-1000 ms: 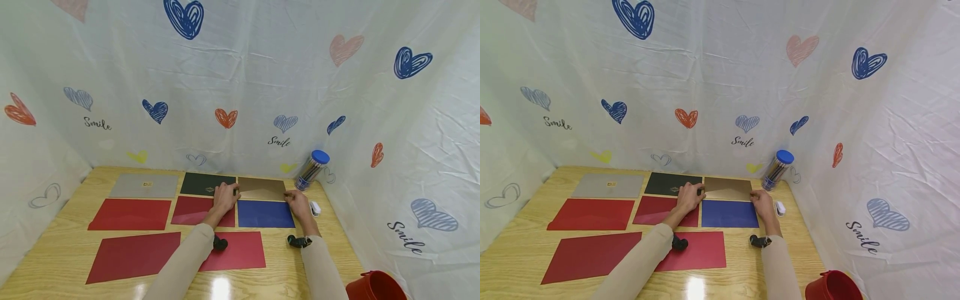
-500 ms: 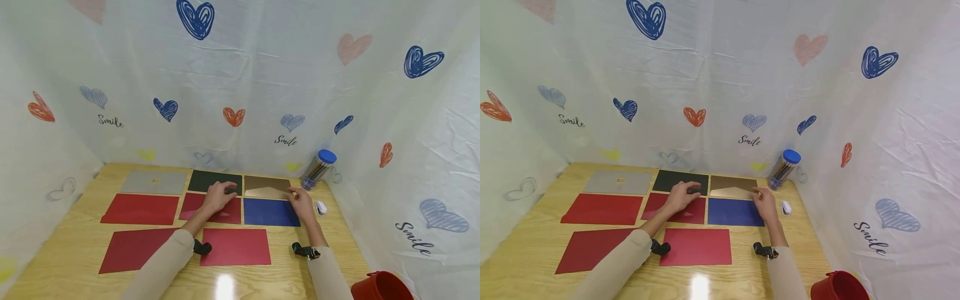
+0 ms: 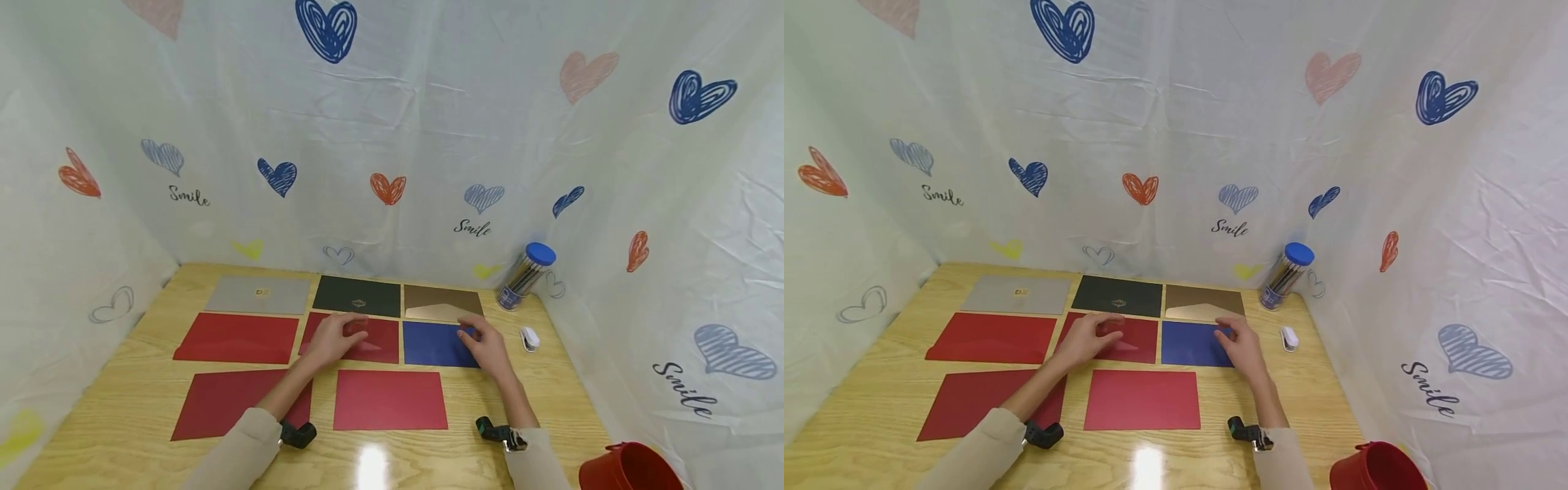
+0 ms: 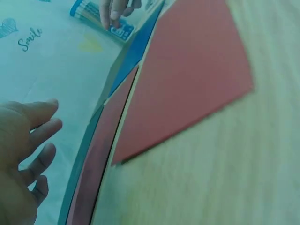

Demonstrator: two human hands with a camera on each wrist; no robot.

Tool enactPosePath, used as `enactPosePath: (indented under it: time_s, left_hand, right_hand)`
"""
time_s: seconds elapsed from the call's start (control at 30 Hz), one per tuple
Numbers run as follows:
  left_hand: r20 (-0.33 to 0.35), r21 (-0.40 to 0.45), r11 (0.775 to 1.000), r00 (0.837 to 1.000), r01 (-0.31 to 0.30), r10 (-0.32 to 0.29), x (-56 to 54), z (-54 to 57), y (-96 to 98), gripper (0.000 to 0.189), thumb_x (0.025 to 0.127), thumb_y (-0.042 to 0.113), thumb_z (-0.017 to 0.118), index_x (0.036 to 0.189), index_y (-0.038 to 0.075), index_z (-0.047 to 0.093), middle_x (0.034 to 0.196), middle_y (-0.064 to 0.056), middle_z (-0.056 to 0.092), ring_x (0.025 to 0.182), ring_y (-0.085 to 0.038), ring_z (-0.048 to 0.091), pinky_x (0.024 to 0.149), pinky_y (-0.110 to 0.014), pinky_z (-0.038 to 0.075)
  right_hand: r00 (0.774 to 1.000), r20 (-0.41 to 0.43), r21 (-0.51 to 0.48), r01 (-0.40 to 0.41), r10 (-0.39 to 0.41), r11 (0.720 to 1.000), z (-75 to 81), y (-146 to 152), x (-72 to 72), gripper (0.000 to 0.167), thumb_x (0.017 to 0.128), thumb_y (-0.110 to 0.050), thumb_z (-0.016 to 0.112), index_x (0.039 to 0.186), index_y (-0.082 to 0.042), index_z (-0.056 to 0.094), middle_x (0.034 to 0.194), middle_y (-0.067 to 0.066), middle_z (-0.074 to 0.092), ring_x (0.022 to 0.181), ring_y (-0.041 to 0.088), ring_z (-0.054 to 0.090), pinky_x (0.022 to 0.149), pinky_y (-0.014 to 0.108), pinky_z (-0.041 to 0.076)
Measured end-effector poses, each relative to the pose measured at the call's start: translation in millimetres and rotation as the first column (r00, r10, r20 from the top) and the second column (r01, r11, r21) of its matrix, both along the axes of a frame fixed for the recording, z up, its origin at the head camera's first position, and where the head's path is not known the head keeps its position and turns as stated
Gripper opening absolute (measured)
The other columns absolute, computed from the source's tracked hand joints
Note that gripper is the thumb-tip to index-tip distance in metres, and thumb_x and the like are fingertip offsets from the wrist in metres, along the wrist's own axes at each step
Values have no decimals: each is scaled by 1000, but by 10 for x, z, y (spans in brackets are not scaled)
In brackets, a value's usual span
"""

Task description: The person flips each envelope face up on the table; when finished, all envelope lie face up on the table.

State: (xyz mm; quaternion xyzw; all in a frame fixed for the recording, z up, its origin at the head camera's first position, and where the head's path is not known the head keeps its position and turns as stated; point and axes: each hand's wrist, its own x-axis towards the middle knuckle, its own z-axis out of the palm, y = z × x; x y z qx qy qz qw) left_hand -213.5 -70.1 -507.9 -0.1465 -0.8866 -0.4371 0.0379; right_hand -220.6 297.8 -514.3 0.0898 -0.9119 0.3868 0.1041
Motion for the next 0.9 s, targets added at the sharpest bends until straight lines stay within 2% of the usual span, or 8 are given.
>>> enactPosePath:
  time_s: [0.17, 0.23, 0.37, 0.47, 0.6, 0.73, 0.9]
  left_hand:
    - [23, -55, 997, 998, 51, -50, 182, -4, -156, 33, 88, 23, 79, 120, 16, 74, 92, 4, 67, 83, -16, 49, 69, -31, 43]
    - [38, -80, 993, 995, 90, -87, 263, -8, -236, 34, 88, 22, 79, 121, 15, 74, 97, 5, 70, 86, -14, 51, 71, -31, 44]
    - [54, -122, 978, 985, 167, -162, 418, -26, -389, 35, 87, 20, 80, 121, 13, 74, 108, 4, 74, 94, -15, 57, 79, -36, 49]
    - [55, -176, 962, 978, 207, -201, 503, -51, -469, 37, 84, 21, 82, 120, 15, 74, 113, 5, 73, 98, -15, 59, 83, -38, 51]
    - [72, -236, 942, 971, 239, -229, 577, -86, -523, 42, 81, 22, 85, 122, 17, 73, 119, 5, 70, 101, -15, 58, 84, -40, 51]
    - [67, -258, 933, 968, 252, -242, 606, -99, -534, 46, 81, 23, 85, 124, 17, 72, 122, 3, 69, 110, -21, 59, 90, -46, 50]
    - [52, -269, 931, 969, 246, -241, 623, -105, -523, 45, 81, 23, 85, 124, 18, 72, 121, 3, 69, 114, -23, 60, 95, -50, 48]
  right_hand:
    - [996, 61, 32, -65, 63, 997, 2, -39, 127, 32, 94, -21, 74, 124, -11, 71, 104, 0, 69, 74, 14, 50, 61, 27, 41]
    - [990, 96, 43, -106, 102, 993, -4, -48, 202, 31, 93, -22, 74, 123, -12, 71, 103, -2, 68, 72, 13, 50, 60, 27, 42]
    - [966, 163, 69, -214, 201, 974, -28, -67, 370, 30, 92, -22, 75, 120, -15, 72, 101, -5, 67, 69, 10, 49, 59, 26, 42]
    - [945, 180, 105, -293, 272, 950, -56, -93, 474, 30, 92, -24, 76, 121, -17, 72, 101, -5, 65, 67, 8, 47, 58, 25, 41]
    - [921, 205, 124, -360, 331, 925, -83, -150, 563, 37, 89, -28, 79, 124, -19, 70, 100, -5, 61, 70, 9, 45, 62, 26, 40]
    - [897, 272, 133, -395, 349, 909, -110, -207, 602, 43, 88, -32, 79, 129, -23, 66, 108, -6, 56, 82, 12, 45, 68, 28, 40]
    - [891, 282, 169, -411, 356, 896, -125, -255, 615, 45, 90, -31, 78, 132, -23, 64, 118, -6, 54, 92, 14, 47, 74, 28, 40]
